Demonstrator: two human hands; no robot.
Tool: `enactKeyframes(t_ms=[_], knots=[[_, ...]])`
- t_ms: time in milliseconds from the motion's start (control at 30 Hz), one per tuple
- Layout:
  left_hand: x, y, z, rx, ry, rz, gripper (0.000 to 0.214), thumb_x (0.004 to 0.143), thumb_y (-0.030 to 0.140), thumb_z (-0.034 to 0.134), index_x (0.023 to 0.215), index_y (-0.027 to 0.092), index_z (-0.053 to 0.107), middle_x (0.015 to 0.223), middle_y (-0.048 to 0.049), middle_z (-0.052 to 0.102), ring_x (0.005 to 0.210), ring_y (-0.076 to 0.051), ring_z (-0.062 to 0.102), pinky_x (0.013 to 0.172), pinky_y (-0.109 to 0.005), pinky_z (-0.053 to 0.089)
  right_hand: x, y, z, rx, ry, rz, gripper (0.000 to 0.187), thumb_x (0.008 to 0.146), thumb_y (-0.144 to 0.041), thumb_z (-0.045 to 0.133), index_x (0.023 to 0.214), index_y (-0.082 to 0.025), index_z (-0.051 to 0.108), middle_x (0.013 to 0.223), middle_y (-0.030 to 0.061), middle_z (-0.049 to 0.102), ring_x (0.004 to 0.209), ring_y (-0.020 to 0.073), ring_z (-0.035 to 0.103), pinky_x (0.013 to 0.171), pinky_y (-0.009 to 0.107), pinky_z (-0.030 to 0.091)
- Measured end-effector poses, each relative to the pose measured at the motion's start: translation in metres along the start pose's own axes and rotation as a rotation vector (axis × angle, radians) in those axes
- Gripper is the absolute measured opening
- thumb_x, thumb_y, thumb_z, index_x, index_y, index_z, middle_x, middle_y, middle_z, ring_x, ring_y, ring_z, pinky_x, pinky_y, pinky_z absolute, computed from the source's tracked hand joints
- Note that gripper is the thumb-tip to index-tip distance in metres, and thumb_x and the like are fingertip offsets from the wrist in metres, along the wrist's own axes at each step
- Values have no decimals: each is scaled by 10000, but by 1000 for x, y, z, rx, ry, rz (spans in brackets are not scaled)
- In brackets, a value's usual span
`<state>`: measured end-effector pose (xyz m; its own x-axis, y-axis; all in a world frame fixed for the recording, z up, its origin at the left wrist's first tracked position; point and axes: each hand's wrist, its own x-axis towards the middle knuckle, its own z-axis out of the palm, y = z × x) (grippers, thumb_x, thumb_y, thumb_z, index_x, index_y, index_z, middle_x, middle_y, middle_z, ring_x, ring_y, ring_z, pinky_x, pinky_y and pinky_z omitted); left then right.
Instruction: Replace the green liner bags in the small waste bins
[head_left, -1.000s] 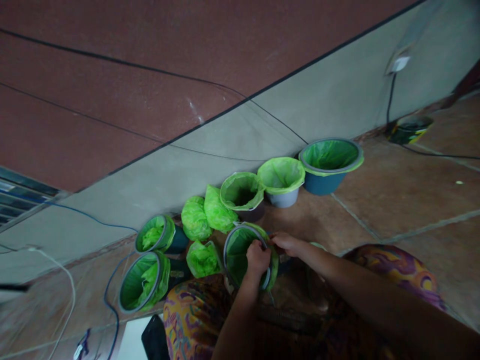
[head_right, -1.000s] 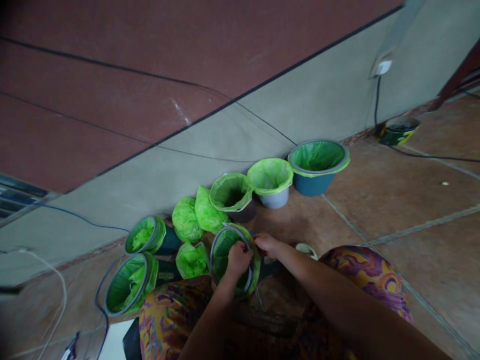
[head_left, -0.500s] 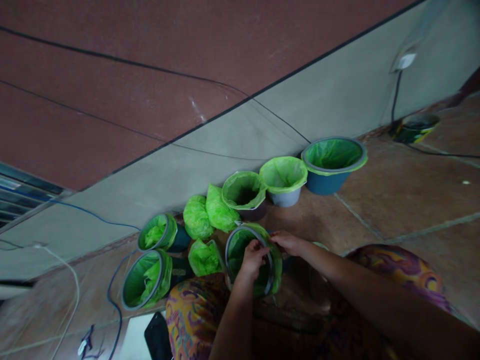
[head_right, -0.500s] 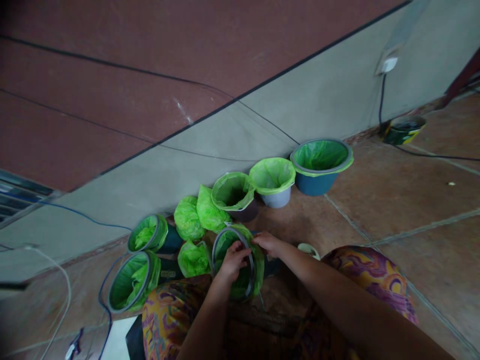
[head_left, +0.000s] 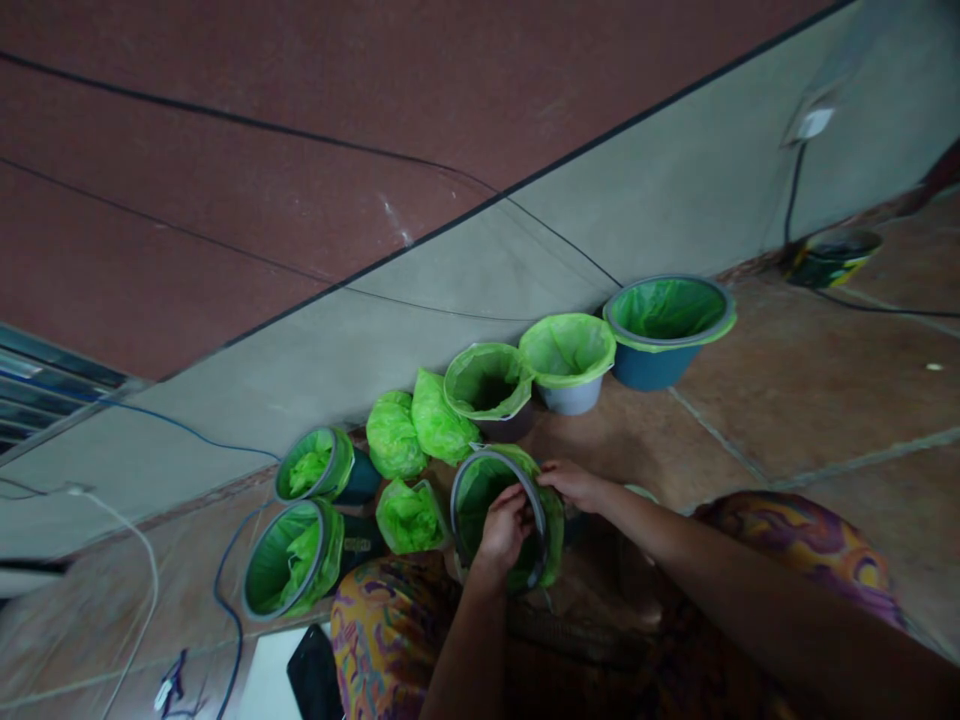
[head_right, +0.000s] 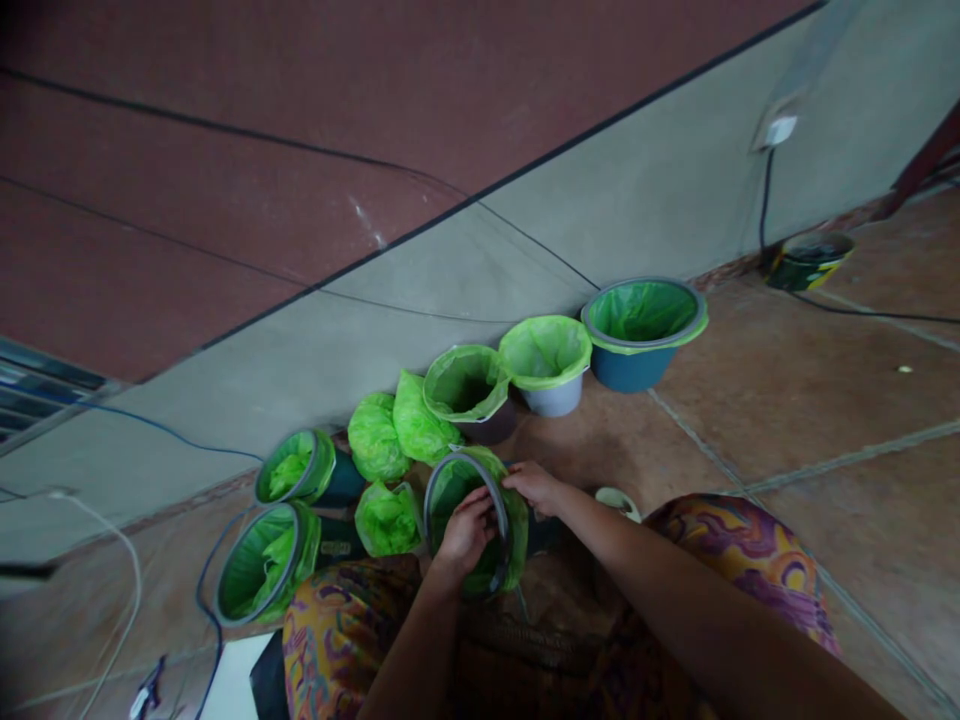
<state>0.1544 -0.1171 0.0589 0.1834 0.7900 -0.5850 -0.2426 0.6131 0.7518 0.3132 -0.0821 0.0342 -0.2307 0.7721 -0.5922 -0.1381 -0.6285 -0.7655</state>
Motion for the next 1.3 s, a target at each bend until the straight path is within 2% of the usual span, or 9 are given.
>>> enactKeyframes(t_ms=[133,233,367,500,700,933,1100,1200,1300], knots=[[11,-8,-6,12,4,51,429,565,238,786,977,150,706,880,-67,705,740,-150,636,699,-266,484,-3,-2,2,-59,2,-53,115,677,-128,595,786,-155,622,556,-41,603,479,96,538,475,198,409],[20,-14,-4,55,29,78,439,558,262,803,973,153,712,841,-53,714,719,-151,639,703,-270,481,-6,-4,4,-110,31,-80,134,663,-115,585,787,-149,625,571,-40,598,483,89,518,467,196,384],[28,-20,0,211,46,95,326,600,314,767,865,129,719,755,-55,710,666,-158,629,685,-280,487,-6,-5,3,-170,84,-117,126,640,-96,591,749,-144,633,571,-36,595,508,90,515,490,198,388],[32,-23,0,288,75,94,233,625,271,723,812,131,719,689,-42,694,624,-143,603,637,-254,475,-6,-5,2,-172,101,-118,122,636,-101,604,742,-147,641,566,-31,603,520,101,534,502,204,401],[32,-33,0,396,115,55,209,653,259,692,801,116,731,632,-43,679,564,-144,579,557,-241,445,-6,-4,5,-26,-9,-49,136,659,-111,597,780,-163,631,581,-32,627,542,116,588,542,214,465],[38,-35,4,537,160,79,168,665,261,708,771,133,730,656,-53,690,671,-204,633,649,-288,490,-3,-5,2,49,5,-47,165,667,-81,604,812,-155,628,619,-30,639,543,112,596,555,220,493],[37,-30,0,638,273,141,123,761,273,629,731,171,690,769,-102,705,811,-265,651,817,-370,476,-1,-4,2,83,26,-39,131,697,-97,623,812,-161,627,650,-20,647,589,107,607,601,218,508],[26,-28,1,671,306,229,235,871,333,513,804,182,681,911,-134,710,919,-271,638,913,-369,435,-2,-6,3,93,18,-33,100,720,-130,635,812,-167,625,667,-16,651,612,108,610,630,224,514],[11,-32,6,679,258,334,307,921,393,456,955,189,683,1013,-135,707,992,-264,628,944,-340,421,-6,-10,5,95,26,-38,51,743,-182,639,788,-171,618,653,-18,636,601,104,592,614,219,494]])
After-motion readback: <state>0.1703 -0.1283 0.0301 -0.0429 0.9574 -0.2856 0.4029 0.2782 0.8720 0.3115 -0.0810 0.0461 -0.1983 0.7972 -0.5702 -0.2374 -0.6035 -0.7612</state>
